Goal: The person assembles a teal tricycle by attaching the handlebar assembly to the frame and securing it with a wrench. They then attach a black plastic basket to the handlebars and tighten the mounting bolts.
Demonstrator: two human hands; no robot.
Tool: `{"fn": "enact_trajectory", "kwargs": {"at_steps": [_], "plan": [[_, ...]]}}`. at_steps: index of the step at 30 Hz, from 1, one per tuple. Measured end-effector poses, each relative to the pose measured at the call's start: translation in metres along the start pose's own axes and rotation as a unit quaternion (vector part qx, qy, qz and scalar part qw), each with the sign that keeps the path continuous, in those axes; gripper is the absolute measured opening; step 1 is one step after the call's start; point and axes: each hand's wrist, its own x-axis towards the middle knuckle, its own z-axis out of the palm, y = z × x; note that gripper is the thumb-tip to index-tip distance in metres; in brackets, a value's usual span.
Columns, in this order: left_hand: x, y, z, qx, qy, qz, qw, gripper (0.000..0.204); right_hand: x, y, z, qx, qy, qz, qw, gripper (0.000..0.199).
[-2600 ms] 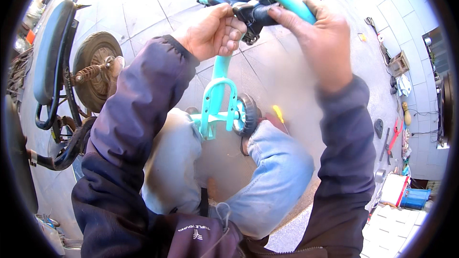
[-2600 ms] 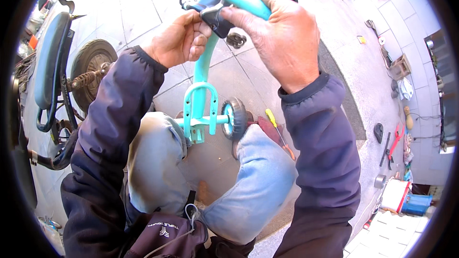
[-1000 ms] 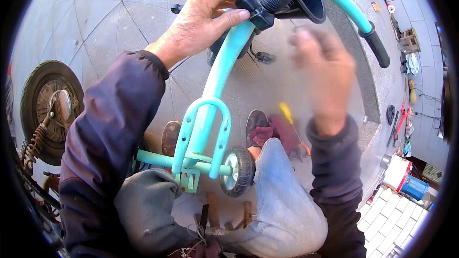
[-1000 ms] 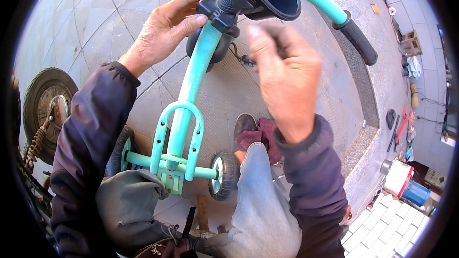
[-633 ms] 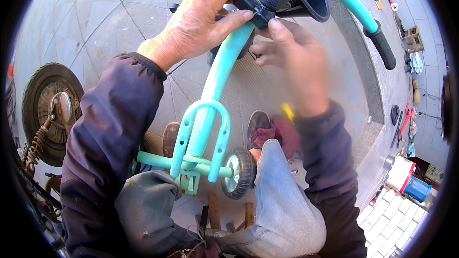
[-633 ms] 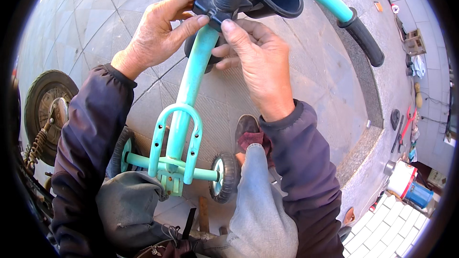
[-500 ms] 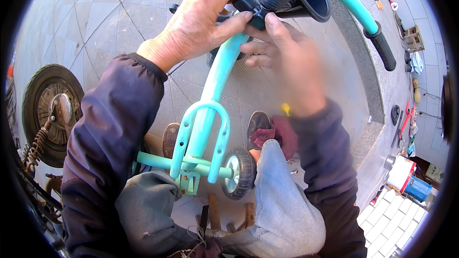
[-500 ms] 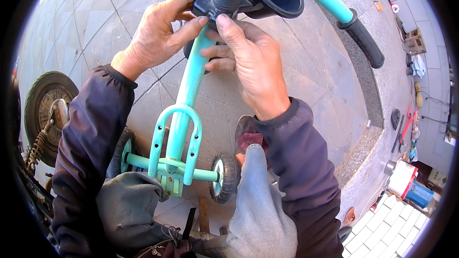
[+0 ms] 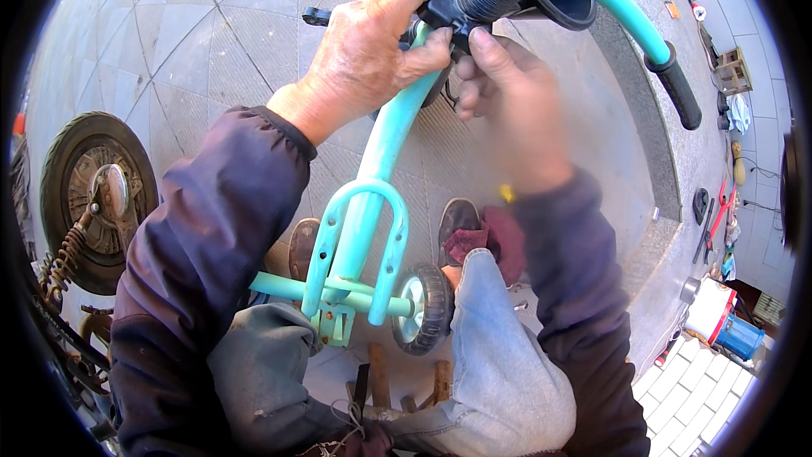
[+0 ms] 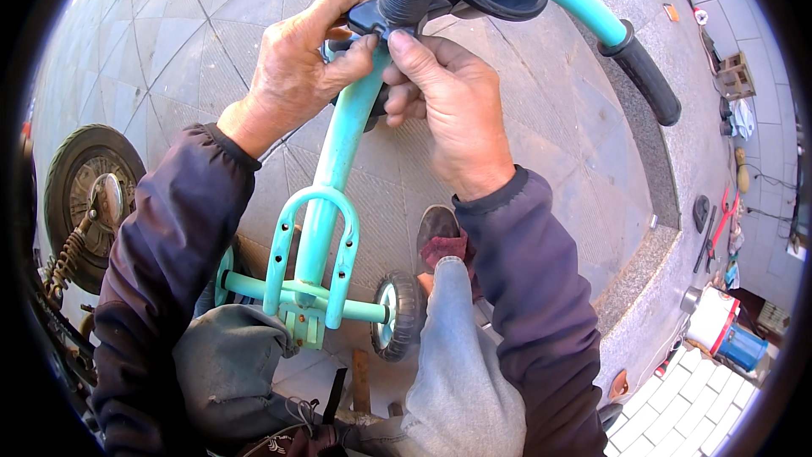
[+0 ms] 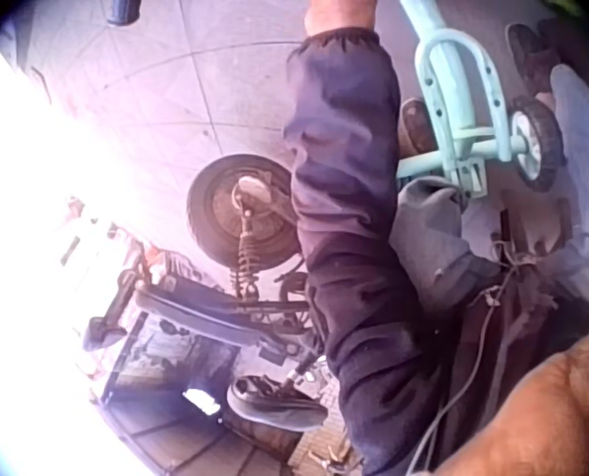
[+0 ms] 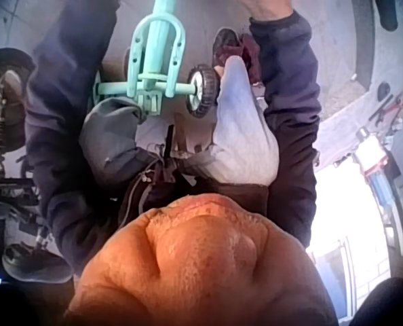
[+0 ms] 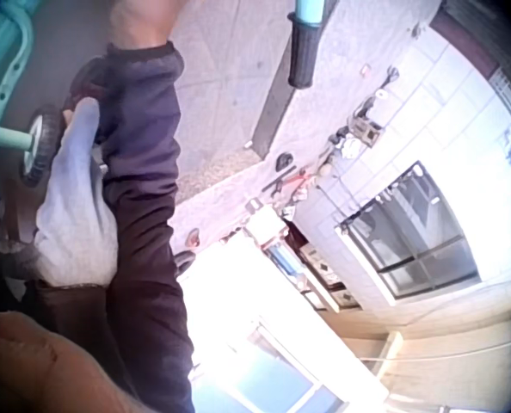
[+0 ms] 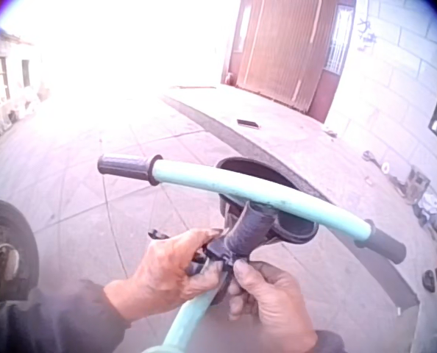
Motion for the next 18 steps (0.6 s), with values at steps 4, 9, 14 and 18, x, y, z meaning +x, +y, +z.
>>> {"fn": "enact_trajectory", "kwargs": {"at_steps": [4, 9, 14, 18], "plan": [[-0.001, -0.001, -0.001, 0.022, 0.000, 0.016, 1.000, 0.034, -0.001, -0.002, -0.004, 0.015, 0.002, 0.012, 1.000, 0.039], [0.000, -0.002, -0.004, 0.008, -0.019, 0.016, 1.000, 0.037, 0.005, 0.004, -0.007, -0.027, -0.014, -0.020, 0.999, 0.038], [0.001, -0.002, -0.007, -0.034, -0.075, -0.025, 0.996, 0.047, 0.007, 0.004, -0.011, -0.043, -0.029, -0.033, 0.998, 0.038], [0.008, -0.005, -0.007, -0.049, -0.047, -0.001, 0.998, 0.047, 0.007, 0.001, -0.012, -0.032, -0.049, -0.028, 0.998, 0.036]]}}
